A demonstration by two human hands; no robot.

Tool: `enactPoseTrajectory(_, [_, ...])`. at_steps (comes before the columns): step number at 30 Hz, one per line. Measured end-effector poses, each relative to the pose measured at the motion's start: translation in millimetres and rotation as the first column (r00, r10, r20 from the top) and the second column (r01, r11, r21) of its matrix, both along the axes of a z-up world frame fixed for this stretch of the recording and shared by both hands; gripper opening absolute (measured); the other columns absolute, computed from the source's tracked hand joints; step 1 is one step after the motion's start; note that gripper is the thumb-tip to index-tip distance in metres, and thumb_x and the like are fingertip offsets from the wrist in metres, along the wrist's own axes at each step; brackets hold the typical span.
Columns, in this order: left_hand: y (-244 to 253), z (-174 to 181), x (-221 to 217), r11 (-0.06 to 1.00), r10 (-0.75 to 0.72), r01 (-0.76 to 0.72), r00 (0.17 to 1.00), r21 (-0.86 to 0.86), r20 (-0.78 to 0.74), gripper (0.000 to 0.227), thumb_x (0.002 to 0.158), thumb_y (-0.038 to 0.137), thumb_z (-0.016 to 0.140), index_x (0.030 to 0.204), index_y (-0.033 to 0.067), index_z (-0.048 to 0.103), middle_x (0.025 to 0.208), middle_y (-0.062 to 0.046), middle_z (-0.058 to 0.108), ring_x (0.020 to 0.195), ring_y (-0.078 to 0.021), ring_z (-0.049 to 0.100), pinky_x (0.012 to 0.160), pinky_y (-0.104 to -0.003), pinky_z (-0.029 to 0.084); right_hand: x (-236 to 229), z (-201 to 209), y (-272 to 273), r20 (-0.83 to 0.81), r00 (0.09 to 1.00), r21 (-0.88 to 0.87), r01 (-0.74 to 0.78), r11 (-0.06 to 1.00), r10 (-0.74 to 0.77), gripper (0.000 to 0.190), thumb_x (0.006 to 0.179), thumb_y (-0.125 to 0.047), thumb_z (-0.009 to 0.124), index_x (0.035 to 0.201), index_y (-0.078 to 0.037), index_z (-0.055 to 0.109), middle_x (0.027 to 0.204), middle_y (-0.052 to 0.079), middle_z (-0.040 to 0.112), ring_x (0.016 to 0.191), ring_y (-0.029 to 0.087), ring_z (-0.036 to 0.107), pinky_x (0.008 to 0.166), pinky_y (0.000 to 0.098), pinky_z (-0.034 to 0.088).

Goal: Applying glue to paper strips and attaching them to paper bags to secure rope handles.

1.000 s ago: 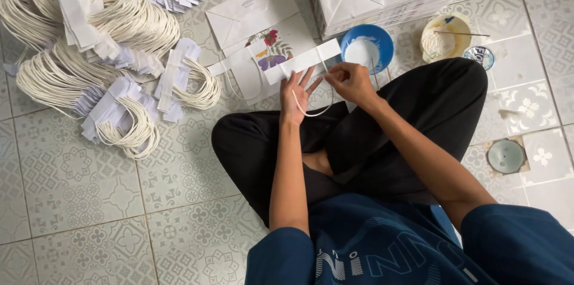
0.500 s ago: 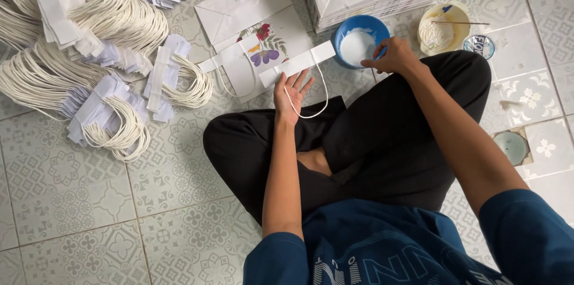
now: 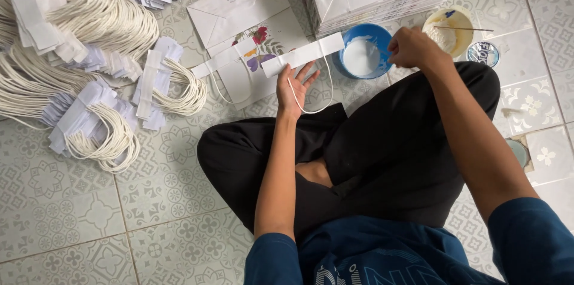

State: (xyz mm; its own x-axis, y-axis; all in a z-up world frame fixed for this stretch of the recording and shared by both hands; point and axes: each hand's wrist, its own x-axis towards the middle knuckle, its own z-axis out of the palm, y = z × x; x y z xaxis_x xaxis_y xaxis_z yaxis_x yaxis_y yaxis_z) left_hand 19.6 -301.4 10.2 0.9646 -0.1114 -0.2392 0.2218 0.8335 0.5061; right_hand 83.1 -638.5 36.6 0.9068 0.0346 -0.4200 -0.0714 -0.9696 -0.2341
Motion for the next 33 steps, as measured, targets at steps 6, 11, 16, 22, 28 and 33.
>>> enactPoseTrajectory(6, [1, -29, 9, 0.997, 0.051, -0.046, 0.996, 0.058, -0.073, 0.029, 0.107, 0.027, 0.056, 0.128, 0.007, 0.055, 0.137, -0.014, 0.056, 0.129, -0.0469, 0.057, 0.104, -0.062, 0.054, 2, 21, 12, 0.091, 0.995, 0.078, 0.041, 0.996, -0.048, 0.026, 0.087, -0.013, 0.066, 0.108, -0.008, 0.081, 0.095, 0.021, 0.078, 0.095, 0.047, 0.073, 0.083, 0.0546, 0.06])
enactPoseTrajectory(11, [-8, -26, 24, 0.979, 0.136, -0.112, 0.981, 0.169, -0.137, 0.031, 0.106, 0.021, 0.062, 0.128, 0.0005, 0.054, 0.129, -0.02, 0.064, 0.12, -0.0473, 0.064, 0.098, -0.06, 0.058, -13, 17, 8, 0.07, 0.99, 0.142, 0.11, 0.984, -0.121, 0.03, 0.089, -0.01, 0.06, 0.111, -0.005, 0.08, 0.097, 0.026, 0.076, 0.094, 0.05, 0.072, 0.08, 0.0568, 0.059])
enactPoseTrajectory(16, [-22, -32, 42, 0.958, 0.215, -0.173, 0.961, 0.23, -0.172, 0.036, 0.103, 0.016, 0.068, 0.129, -0.0039, 0.052, 0.125, -0.026, 0.066, 0.115, -0.0489, 0.066, 0.095, -0.06, 0.06, -17, 16, 8, 0.119, 0.982, 0.169, 0.129, 0.977, -0.15, 0.031, 0.089, -0.009, 0.061, 0.114, -0.003, 0.08, 0.093, 0.026, 0.075, 0.088, 0.048, 0.072, 0.074, 0.0534, 0.059])
enactPoseTrajectory(22, [-24, -6, 45, 0.956, 0.199, -0.148, 0.961, 0.253, -0.192, 0.033, 0.103, 0.016, 0.067, 0.127, -0.0011, 0.054, 0.12, -0.027, 0.067, 0.113, -0.0492, 0.067, 0.092, -0.058, 0.062, -10, 18, 21, 0.147, 0.978, 0.141, 0.126, 0.982, -0.146, 0.028, 0.091, -0.011, 0.062, 0.111, -0.005, 0.081, 0.096, 0.022, 0.075, 0.087, 0.046, 0.073, 0.078, 0.0579, 0.06])
enactPoseTrajectory(28, [-15, 20, 39, 0.974, 0.197, -0.165, 0.954, 0.154, -0.225, 0.023, 0.101, 0.015, 0.066, 0.115, 0.001, 0.054, 0.118, -0.027, 0.07, 0.112, -0.048, 0.068, 0.091, -0.059, 0.061, -8, 2, 28, 0.185, 0.978, 0.066, 0.084, 0.994, -0.095, 0.029, 0.09, -0.009, 0.061, 0.109, -0.007, 0.082, 0.092, 0.019, 0.076, 0.082, 0.045, 0.074, 0.073, 0.0554, 0.061])
enactPoseTrajectory(33, [-8, 26, 34, 0.988, 0.136, -0.12, 0.974, 0.093, -0.18, 0.016, 0.104, 0.021, 0.053, 0.106, 0.0052, 0.049, 0.122, -0.024, 0.067, 0.122, -0.0488, 0.062, 0.092, -0.064, 0.06, -8, -21, 27, 0.132, 0.988, 0.008, 0.085, 0.996, -0.085, 0.029, 0.086, -0.013, 0.061, 0.105, -0.011, 0.083, 0.092, 0.021, 0.076, 0.085, 0.049, 0.074, 0.076, 0.059, 0.06])
